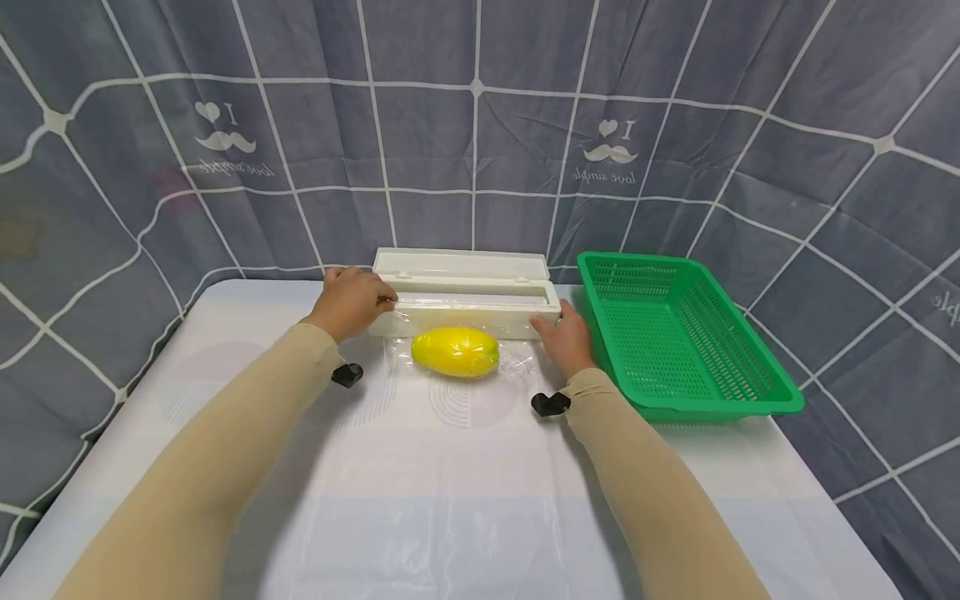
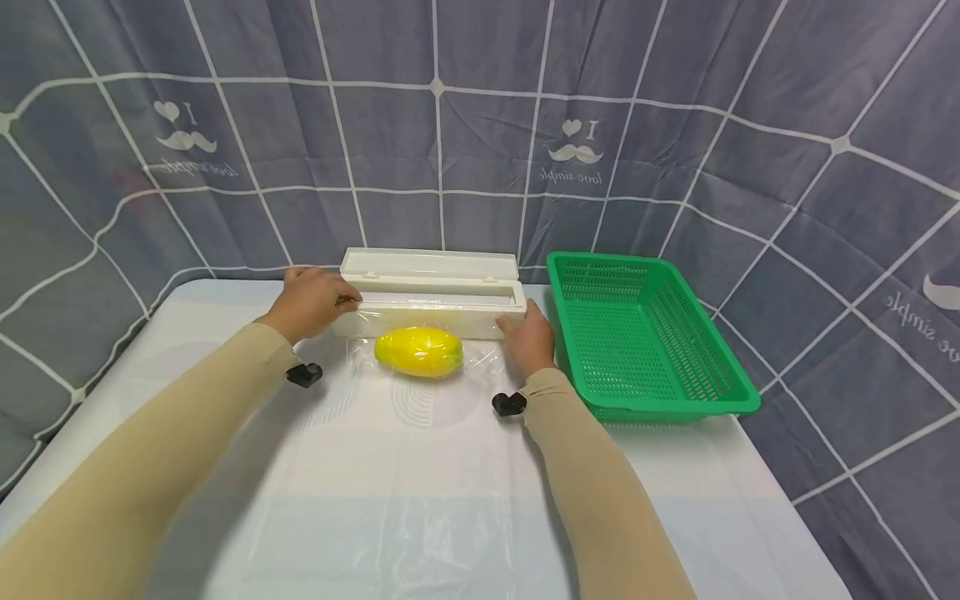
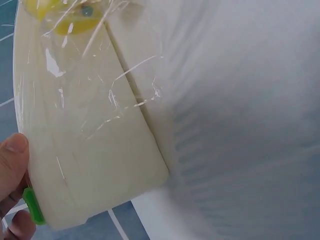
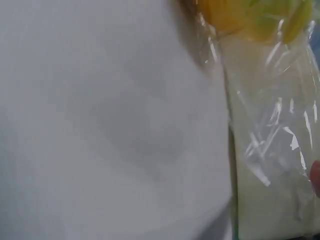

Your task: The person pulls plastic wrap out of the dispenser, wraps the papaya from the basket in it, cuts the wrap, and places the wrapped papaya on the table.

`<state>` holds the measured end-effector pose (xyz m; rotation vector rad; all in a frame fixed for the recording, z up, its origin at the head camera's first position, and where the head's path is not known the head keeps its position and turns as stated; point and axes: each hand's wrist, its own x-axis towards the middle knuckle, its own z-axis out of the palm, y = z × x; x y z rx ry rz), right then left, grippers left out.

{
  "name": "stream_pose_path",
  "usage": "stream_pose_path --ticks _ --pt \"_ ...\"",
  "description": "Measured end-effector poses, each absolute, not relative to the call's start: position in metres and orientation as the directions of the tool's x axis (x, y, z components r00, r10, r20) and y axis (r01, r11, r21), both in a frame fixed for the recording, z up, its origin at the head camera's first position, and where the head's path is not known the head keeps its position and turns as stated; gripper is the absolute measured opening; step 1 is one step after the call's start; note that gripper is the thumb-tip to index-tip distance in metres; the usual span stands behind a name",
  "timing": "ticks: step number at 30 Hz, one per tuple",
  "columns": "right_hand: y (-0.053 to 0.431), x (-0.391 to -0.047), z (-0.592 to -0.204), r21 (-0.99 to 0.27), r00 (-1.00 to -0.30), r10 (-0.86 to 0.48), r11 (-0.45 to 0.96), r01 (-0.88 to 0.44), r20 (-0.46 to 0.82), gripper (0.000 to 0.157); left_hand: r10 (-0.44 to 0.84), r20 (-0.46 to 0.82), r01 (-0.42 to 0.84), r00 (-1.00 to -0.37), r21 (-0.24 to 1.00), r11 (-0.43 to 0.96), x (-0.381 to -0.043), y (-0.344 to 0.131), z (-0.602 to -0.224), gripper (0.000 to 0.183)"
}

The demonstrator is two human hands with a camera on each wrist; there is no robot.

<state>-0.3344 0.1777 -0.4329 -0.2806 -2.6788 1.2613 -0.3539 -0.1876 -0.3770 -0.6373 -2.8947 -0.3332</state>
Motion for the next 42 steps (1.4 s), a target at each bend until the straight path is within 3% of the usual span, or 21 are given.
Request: stream_pose_path --ticks 4,6,10,15,18,42 --pt "0.174 -0.334 -0.429 -0.813 -0.957 0.276 0.574 0.093 0.085 0.081 0.383 0.212 0.420 -0.899 0.176 0.890 -0.353 -0.186 -0.377 0.015" --pt "0.172 -0.333 -0.428 -0.818 -0.950 0.288 0.570 0.070 0.119 0.076 0.380 0.213 0.417 -0.900 0.169 0.893 -0.354 -0.185 -0.378 0.014" --pt "0.170 -0.331 -0.426 -0.797 -0.937 0.289 0.604 0.020 0.195 0.060 0.386 0.228 0.425 -0.894 0.156 0.892 -0.354 -0.184 -0.378 0.009" --pt "0.167 -0.329 -0.426 -0.790 -0.927 0.285 0.612 -0.021 0.246 0.028 0.398 0.245 0.439 -0.884 0.142 0.887 -0.354 -0.183 -0.382 0.009" --pt "0.166 -0.328 -0.426 -0.799 -0.921 0.300 0.602 -0.022 0.251 0.018 0.402 0.243 0.438 -0.883 0.119 0.891 -0.353 -0.183 -0.384 0.010" --pt "0.158 -0.313 -0.413 -0.856 -0.947 0.258 0.516 -0.033 0.192 0.013 0.459 0.195 0.493 -0.867 0.197 0.847 -0.334 -0.193 -0.381 0.010"
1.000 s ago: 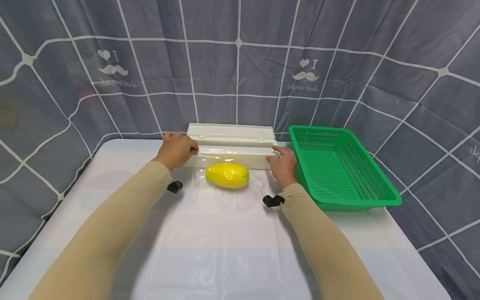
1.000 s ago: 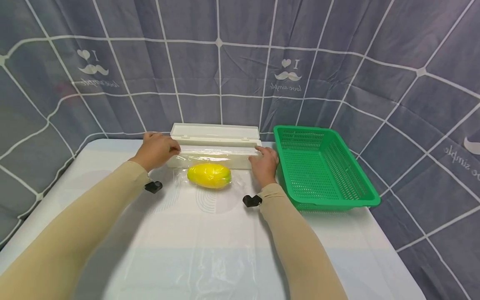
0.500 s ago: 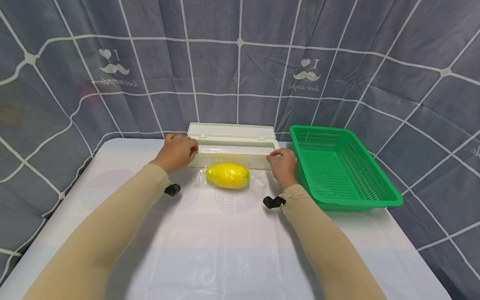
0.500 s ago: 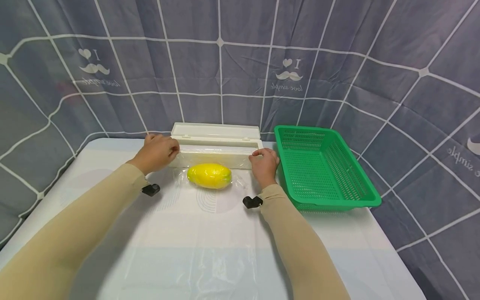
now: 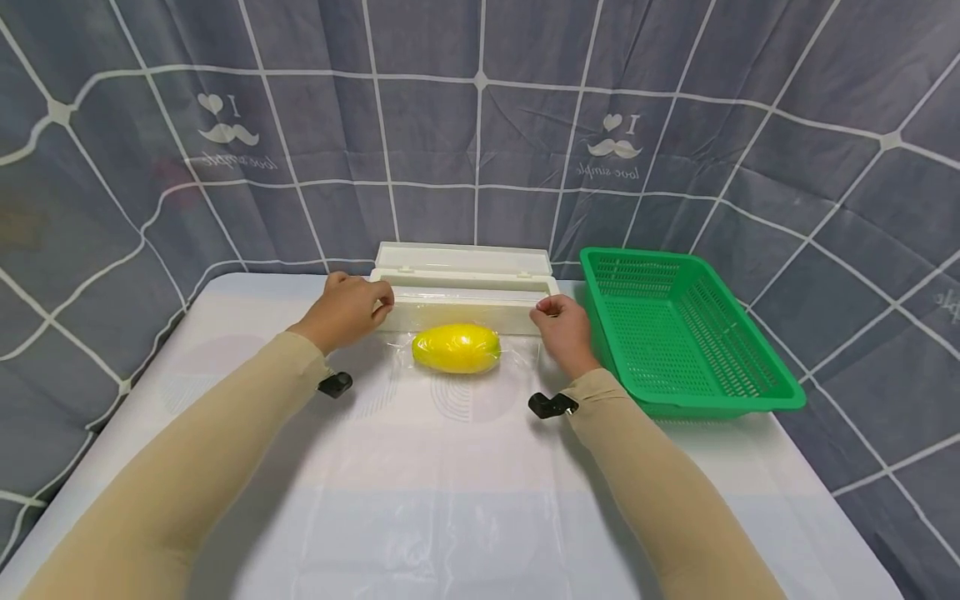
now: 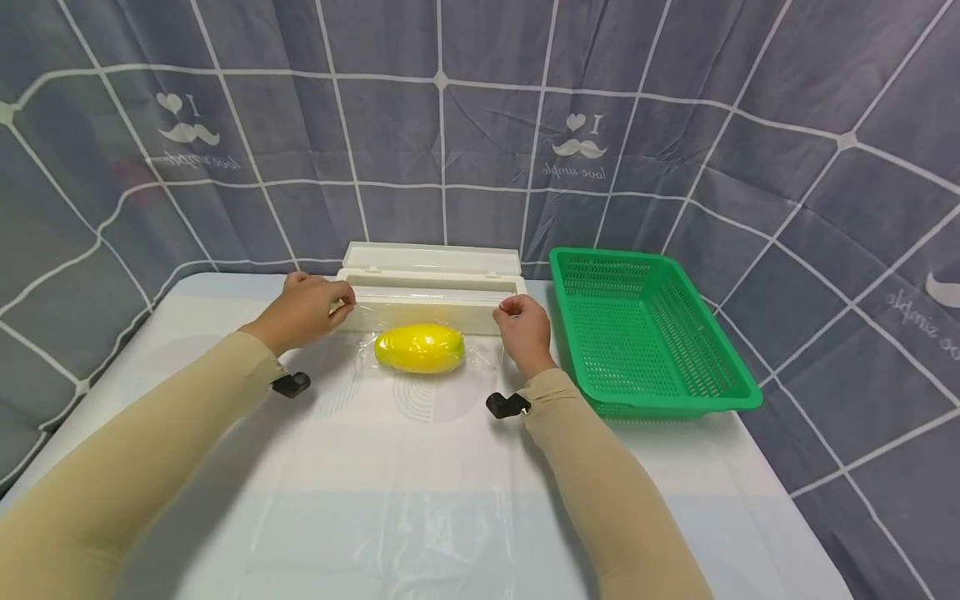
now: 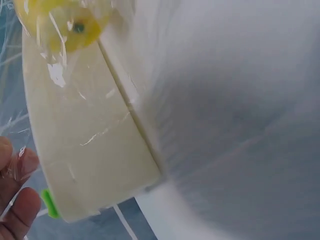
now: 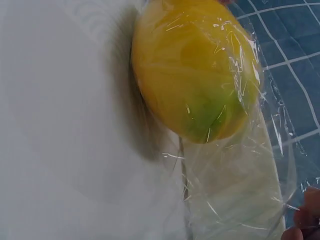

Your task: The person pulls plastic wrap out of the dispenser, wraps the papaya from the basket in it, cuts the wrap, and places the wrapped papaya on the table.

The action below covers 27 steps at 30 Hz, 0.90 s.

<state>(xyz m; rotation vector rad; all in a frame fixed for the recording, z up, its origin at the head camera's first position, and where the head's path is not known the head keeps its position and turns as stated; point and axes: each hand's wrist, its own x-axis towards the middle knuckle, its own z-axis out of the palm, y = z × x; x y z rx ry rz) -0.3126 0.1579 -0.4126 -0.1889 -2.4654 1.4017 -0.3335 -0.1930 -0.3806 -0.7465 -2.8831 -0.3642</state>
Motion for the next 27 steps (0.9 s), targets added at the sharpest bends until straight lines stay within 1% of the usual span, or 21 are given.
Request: stream_pose_path --ticks 6,9,14,20,22,27 --pt "0.159 -0.306 -0.407 -0.867 -0.958 0.222 0.495 -0.048 0.180 0.020 0.477 0.189 0.510 -0.858 0.206 0.835 -0.326 -0.191 -0.377 0.009" --pt "0.160 -0.301 -0.405 -0.857 -0.966 0.191 0.513 -0.054 0.175 0.023 0.477 0.184 0.509 -0.859 0.214 0.834 -0.322 -0.192 -0.376 0.011" --pt "0.160 -0.295 -0.404 -0.840 -0.977 0.147 0.539 -0.053 0.156 0.020 0.474 0.151 0.498 -0.867 0.240 0.834 -0.317 -0.196 -0.377 0.012" --pt "0.160 -0.288 -0.404 -0.865 -0.983 0.136 0.500 -0.040 0.125 0.020 0.461 0.129 0.478 -0.878 0.287 0.830 -0.311 -0.200 -0.381 0.013" --pt "0.159 -0.286 -0.404 -0.868 -0.983 0.134 0.495 -0.041 0.123 0.019 0.460 0.119 0.473 -0.880 0.317 0.822 -0.310 -0.201 -0.381 0.018" --pt "0.159 -0.280 -0.404 -0.869 -0.982 0.134 0.493 -0.052 0.134 0.018 0.489 0.043 0.457 -0.871 0.432 0.777 -0.305 -0.206 -0.382 0.040"
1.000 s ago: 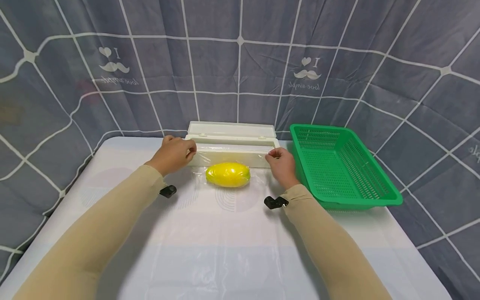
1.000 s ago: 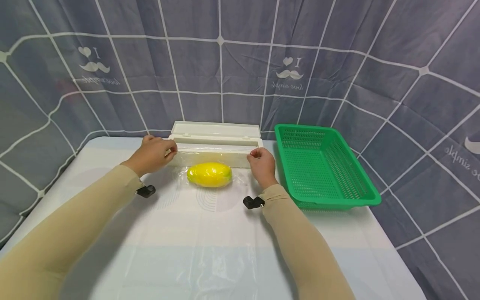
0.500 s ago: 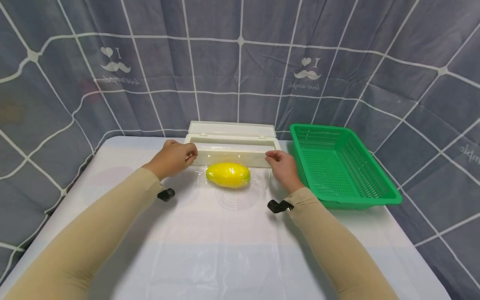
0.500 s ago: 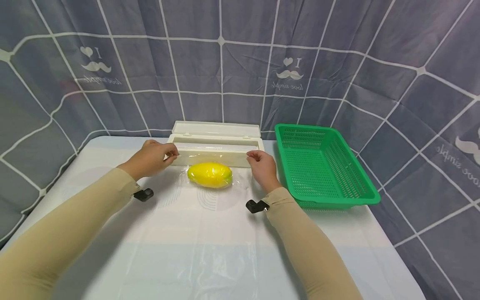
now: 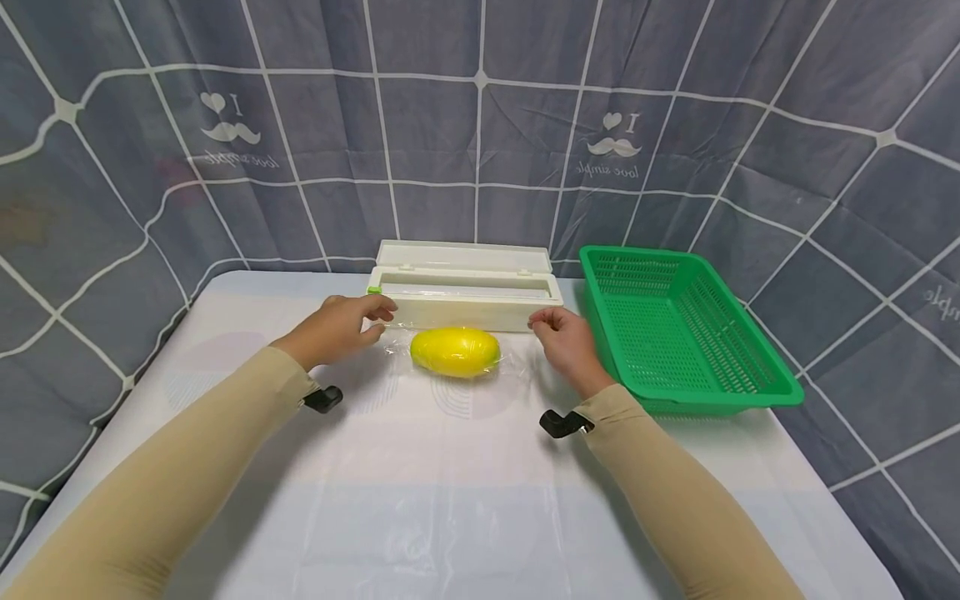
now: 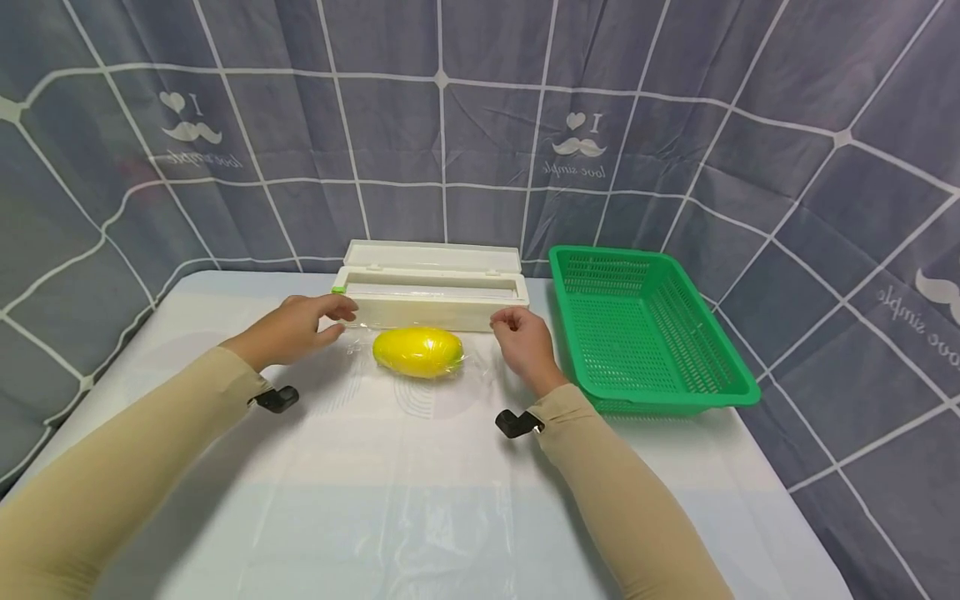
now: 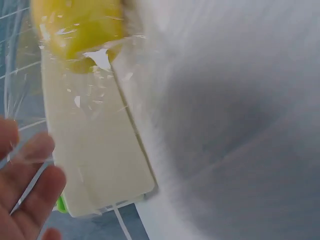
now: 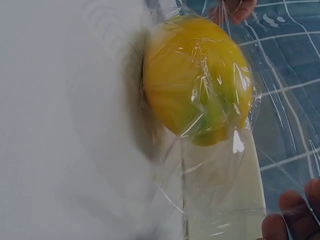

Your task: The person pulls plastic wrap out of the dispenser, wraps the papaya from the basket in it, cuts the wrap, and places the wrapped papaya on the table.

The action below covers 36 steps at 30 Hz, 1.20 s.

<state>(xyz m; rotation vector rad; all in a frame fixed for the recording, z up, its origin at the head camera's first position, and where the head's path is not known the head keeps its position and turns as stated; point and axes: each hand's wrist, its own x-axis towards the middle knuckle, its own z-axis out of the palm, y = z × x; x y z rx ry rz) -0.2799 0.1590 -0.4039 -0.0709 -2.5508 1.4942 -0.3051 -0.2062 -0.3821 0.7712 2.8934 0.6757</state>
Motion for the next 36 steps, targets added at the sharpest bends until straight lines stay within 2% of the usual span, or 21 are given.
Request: stream_pose_path --ticks 5,11,16,19,22,25,27,29,31,36 --pt "0.159 -0.275 -0.403 -0.864 -0.983 0.127 0.501 -0.052 0.133 0.017 0.547 -0.054 0.446 -0.836 0.515 0.732 -0.300 -0.210 -0.384 0.050" --pt "0.159 -0.269 -0.403 -0.855 -0.986 0.106 0.516 -0.055 0.127 0.018 0.558 -0.143 0.394 -0.817 0.568 0.722 -0.294 -0.211 -0.389 0.050" --pt "0.160 -0.261 -0.400 -0.874 -0.989 0.073 0.479 -0.075 0.125 0.025 0.585 -0.152 0.395 -0.797 0.602 0.694 -0.290 -0.213 -0.390 0.049" --pt "0.160 -0.256 -0.395 -0.861 -0.984 0.050 0.492 -0.125 0.172 0.032 0.606 -0.136 0.414 -0.784 0.612 0.674 -0.287 -0.212 -0.390 0.050" --pt "0.156 -0.250 -0.388 -0.748 -0.955 -0.052 0.609 -0.263 0.293 0.041 0.609 -0.087 0.452 -0.788 0.589 0.670 -0.284 -0.206 -0.388 0.056" --pt "0.147 -0.246 -0.382 -0.524 -0.897 -0.245 0.742 -0.418 0.368 0.051 0.606 -0.014 0.513 -0.795 0.518 0.685 -0.282 -0.191 -0.385 0.067" --pt "0.141 -0.247 -0.380 -0.377 -0.859 -0.366 0.785 -0.492 0.358 0.051 0.607 0.033 0.556 -0.794 0.441 0.704 -0.281 -0.179 -0.385 0.073" --pt "0.135 -0.249 -0.381 -0.277 -0.847 -0.421 0.814 -0.510 0.325 0.043 0.610 0.062 0.587 -0.790 0.367 0.722 -0.280 -0.168 -0.388 0.076" --pt "0.130 -0.252 -0.381 -0.232 -0.855 -0.425 0.837 -0.496 0.297 0.032 0.611 0.075 0.602 -0.788 0.304 0.739 -0.280 -0.159 -0.392 0.078" --pt "0.126 -0.255 -0.383 -0.246 -0.874 -0.392 0.852 -0.463 0.287 0.015 0.594 0.099 0.600 -0.798 0.220 0.769 -0.279 -0.149 -0.403 0.068"
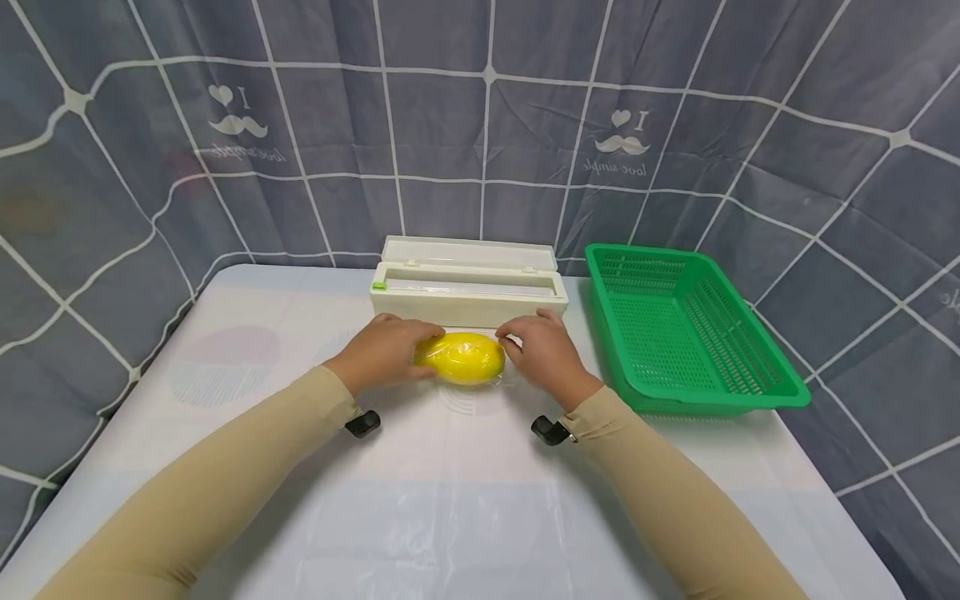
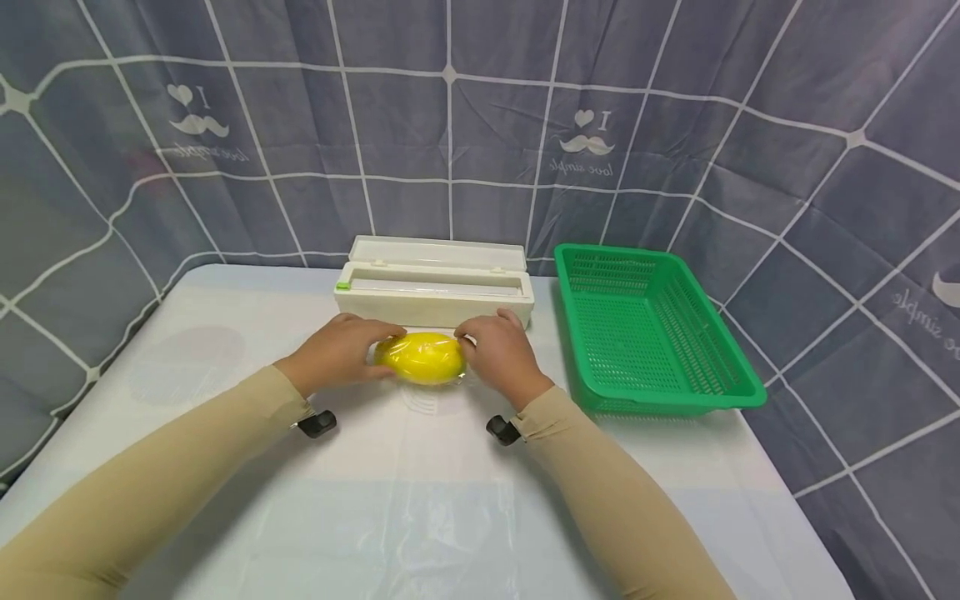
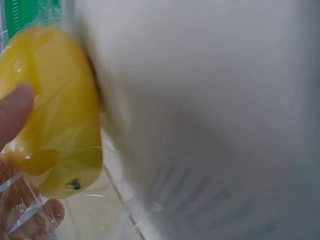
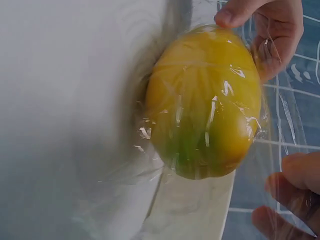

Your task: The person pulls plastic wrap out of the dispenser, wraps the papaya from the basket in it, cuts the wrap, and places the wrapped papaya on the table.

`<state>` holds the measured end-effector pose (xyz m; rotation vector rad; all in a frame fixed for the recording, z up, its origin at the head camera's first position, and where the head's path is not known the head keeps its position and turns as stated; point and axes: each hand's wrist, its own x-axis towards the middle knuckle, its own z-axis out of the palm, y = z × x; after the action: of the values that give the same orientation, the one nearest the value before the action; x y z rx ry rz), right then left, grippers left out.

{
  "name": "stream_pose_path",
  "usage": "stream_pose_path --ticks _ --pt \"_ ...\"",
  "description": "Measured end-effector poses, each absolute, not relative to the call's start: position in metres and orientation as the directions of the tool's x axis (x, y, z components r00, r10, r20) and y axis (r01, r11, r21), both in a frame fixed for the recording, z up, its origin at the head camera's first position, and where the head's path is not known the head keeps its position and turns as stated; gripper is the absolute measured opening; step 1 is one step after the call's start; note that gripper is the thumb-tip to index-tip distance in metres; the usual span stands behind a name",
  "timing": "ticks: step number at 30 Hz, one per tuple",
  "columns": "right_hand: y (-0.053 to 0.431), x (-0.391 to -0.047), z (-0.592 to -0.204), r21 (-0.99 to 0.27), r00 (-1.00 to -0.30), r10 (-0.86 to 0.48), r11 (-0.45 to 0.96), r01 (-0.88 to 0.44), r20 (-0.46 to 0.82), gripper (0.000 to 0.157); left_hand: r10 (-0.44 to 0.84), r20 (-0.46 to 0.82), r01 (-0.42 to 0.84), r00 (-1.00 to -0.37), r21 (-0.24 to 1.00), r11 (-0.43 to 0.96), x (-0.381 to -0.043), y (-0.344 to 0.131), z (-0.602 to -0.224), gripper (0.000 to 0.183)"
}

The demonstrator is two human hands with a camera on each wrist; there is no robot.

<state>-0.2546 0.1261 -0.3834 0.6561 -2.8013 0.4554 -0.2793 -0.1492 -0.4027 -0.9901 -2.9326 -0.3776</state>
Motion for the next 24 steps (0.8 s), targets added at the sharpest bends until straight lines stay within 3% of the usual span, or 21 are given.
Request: stream_pose_path --ticks 9,17,24 --pt "0.129 -0.243 -0.390 -0.253 -0.820 -0.456 0.797 -0.549 0.346 0.011 0.571 0.109 0.580 -0.814 0.222 0.784 -0.277 -0.144 -0.407 0.061" --pt "0.128 -0.239 -0.399 -0.160 -0.818 -0.519 0.811 -0.563 0.249 0.010 0.568 0.126 0.581 -0.813 0.221 0.783 -0.277 -0.145 -0.410 0.060" --pt "0.130 -0.240 -0.402 -0.162 -0.818 -0.530 0.807 -0.567 0.223 0.015 0.534 0.078 0.527 -0.842 0.331 0.783 -0.276 -0.148 -0.407 0.057"
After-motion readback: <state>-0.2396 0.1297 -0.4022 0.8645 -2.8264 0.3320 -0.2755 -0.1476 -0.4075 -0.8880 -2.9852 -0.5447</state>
